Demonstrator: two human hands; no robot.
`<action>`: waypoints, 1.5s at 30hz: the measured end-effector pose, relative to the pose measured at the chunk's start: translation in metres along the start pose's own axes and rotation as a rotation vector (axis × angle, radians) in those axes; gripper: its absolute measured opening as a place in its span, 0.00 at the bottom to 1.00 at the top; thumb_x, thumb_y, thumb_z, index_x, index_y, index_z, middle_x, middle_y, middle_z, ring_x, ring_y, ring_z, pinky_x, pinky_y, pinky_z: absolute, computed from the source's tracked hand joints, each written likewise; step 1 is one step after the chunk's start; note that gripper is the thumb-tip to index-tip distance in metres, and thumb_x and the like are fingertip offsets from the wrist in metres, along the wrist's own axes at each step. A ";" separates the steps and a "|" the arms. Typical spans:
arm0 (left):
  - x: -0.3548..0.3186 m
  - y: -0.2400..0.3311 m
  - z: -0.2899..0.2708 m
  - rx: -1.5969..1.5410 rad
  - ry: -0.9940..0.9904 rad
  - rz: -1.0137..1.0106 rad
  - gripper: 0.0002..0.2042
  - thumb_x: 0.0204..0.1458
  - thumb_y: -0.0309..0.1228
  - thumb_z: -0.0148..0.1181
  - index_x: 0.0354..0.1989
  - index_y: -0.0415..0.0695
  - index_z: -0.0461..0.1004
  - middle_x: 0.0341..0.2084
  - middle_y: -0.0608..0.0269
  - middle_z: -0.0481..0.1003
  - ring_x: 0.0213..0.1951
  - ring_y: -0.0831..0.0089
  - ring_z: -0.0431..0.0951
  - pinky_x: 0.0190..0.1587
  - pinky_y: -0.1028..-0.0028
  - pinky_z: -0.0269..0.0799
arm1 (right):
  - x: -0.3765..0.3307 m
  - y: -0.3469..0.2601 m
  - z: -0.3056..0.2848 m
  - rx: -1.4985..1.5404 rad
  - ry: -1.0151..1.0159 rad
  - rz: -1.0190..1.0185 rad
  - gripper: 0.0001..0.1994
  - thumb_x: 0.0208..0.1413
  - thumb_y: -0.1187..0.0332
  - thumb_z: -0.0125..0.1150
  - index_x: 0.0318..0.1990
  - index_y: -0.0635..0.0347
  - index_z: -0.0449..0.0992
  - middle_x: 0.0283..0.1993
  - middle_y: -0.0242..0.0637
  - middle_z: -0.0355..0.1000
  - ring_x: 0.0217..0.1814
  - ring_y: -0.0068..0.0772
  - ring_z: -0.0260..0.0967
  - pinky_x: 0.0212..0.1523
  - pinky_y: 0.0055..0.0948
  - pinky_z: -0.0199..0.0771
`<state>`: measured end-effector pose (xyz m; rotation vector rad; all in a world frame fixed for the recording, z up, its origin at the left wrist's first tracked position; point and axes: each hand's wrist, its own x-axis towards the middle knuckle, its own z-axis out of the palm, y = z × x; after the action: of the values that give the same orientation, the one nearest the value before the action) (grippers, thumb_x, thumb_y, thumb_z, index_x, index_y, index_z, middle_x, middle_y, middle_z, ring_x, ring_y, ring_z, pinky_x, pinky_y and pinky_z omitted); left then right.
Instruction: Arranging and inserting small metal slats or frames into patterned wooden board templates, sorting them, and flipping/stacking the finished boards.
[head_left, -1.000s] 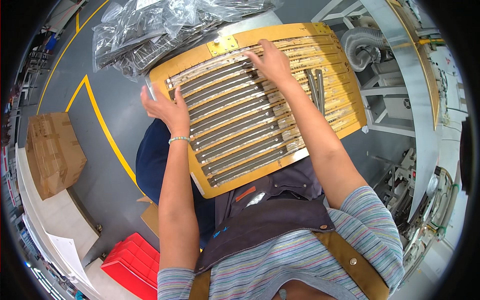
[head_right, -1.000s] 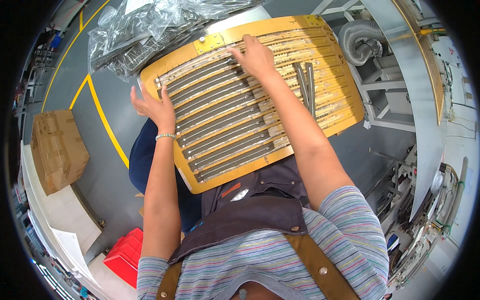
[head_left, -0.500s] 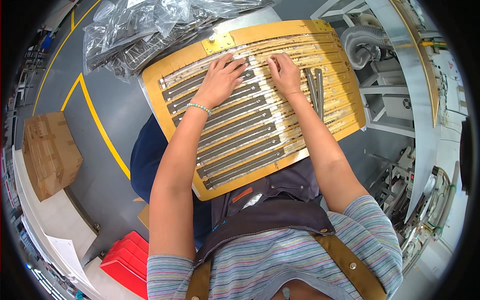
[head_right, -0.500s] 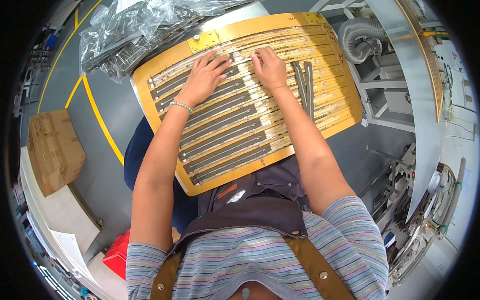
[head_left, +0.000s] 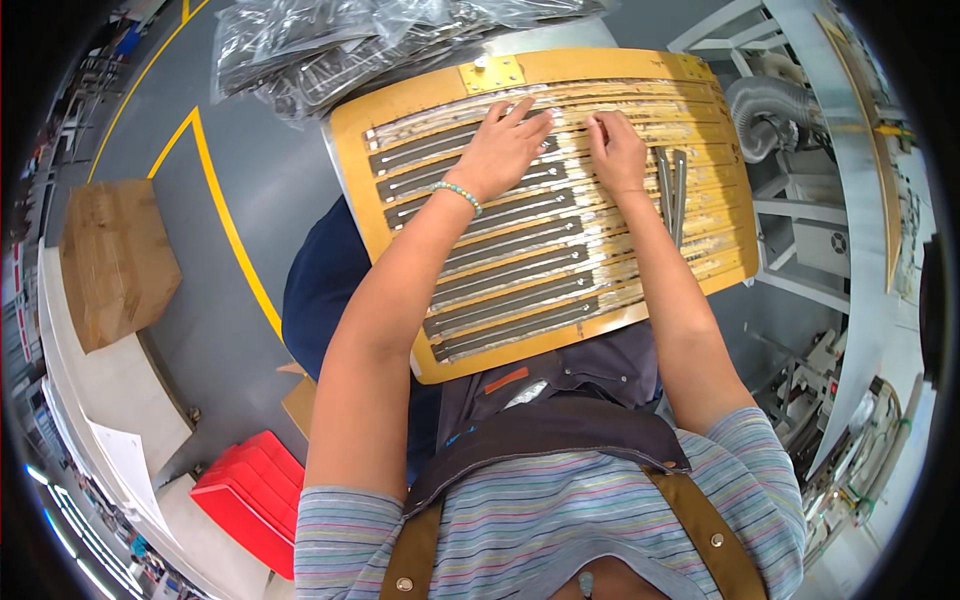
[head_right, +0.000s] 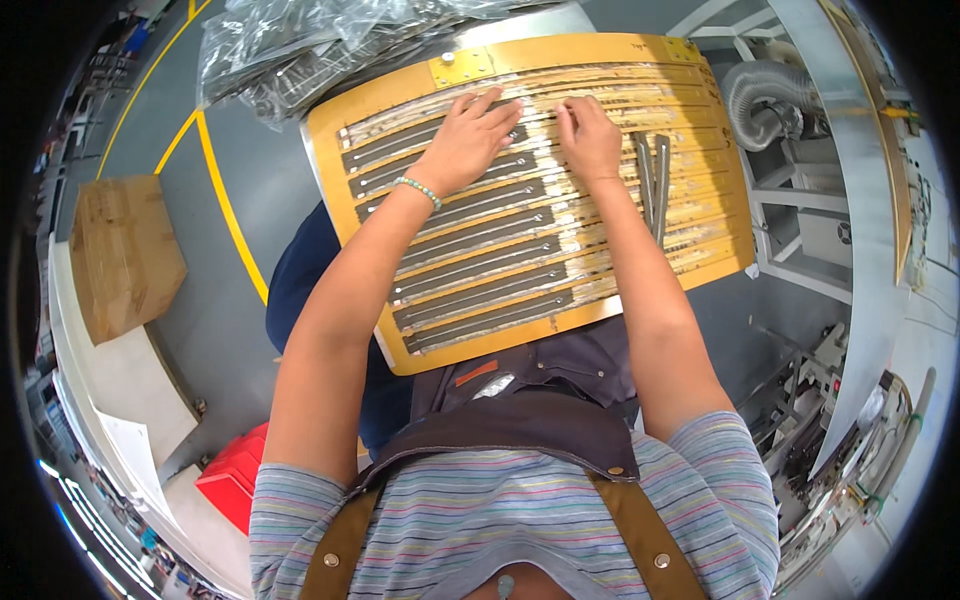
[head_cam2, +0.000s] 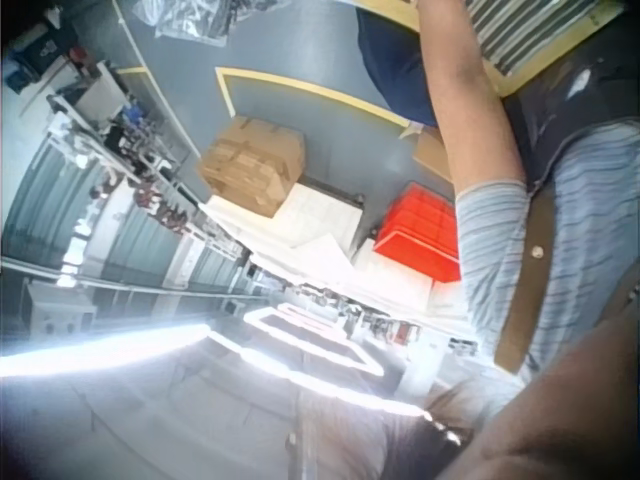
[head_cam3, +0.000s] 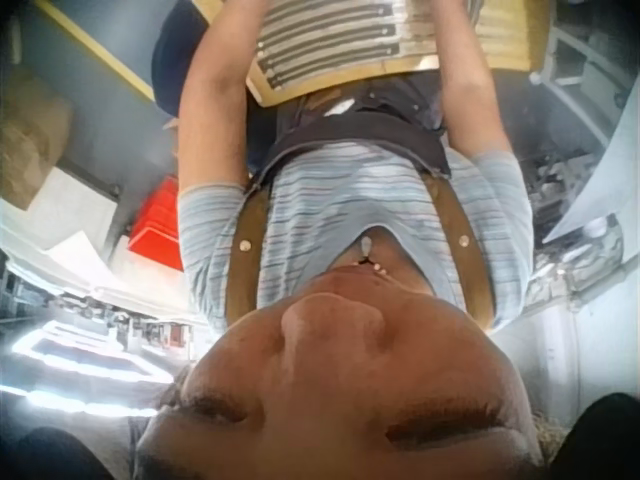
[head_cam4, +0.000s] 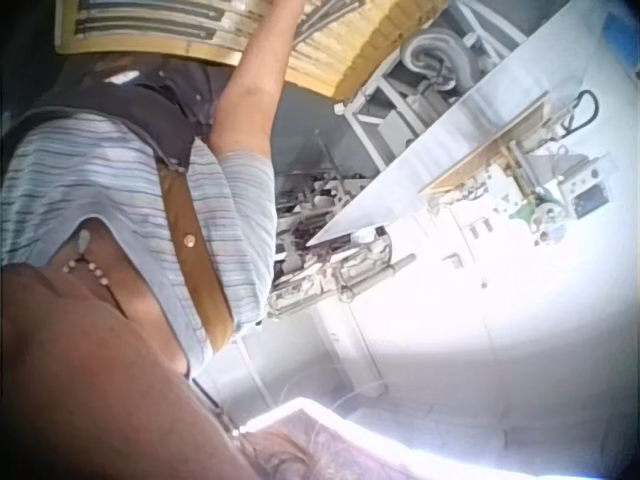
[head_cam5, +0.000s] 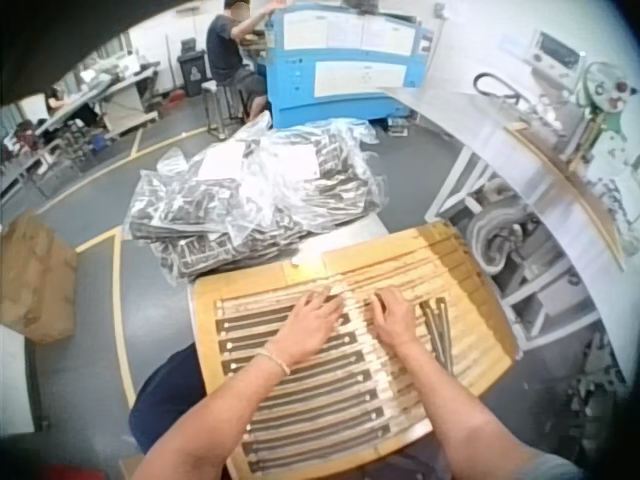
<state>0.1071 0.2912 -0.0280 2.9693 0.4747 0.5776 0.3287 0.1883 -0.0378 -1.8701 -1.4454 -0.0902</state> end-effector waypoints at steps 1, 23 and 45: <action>-0.005 -0.001 -0.003 -0.036 0.026 -0.005 0.21 0.69 0.38 0.57 0.67 0.45 0.76 0.70 0.65 0.72 0.75 0.56 0.62 0.75 0.50 0.56 | 0.000 0.000 0.000 -0.007 -0.018 0.027 0.07 0.67 0.62 0.66 0.40 0.53 0.82 0.38 0.35 0.78 0.33 0.45 0.79 0.34 0.40 0.78; -0.221 -0.021 -0.109 -0.029 0.196 -0.562 0.19 0.66 0.26 0.57 0.66 0.42 0.75 0.71 0.48 0.70 0.75 0.44 0.62 0.76 0.50 0.55 | -0.032 0.039 -0.108 -0.049 0.034 0.321 0.11 0.64 0.62 0.67 0.43 0.62 0.85 0.39 0.43 0.83 0.37 0.42 0.81 0.41 0.38 0.79; -0.088 0.221 -0.140 -1.037 -0.162 -0.209 0.24 0.58 0.35 0.72 0.61 0.39 0.76 0.53 0.54 0.80 0.54 0.56 0.80 0.57 0.61 0.76 | -0.040 -0.005 -0.141 0.863 -0.330 0.482 0.05 0.70 0.67 0.67 0.41 0.57 0.80 0.32 0.24 0.75 0.33 0.15 0.72 0.35 0.20 0.72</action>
<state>0.0395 0.0561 0.1002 1.9295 0.3172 0.3794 0.3634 0.0733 0.0454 -1.4552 -0.9380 0.9591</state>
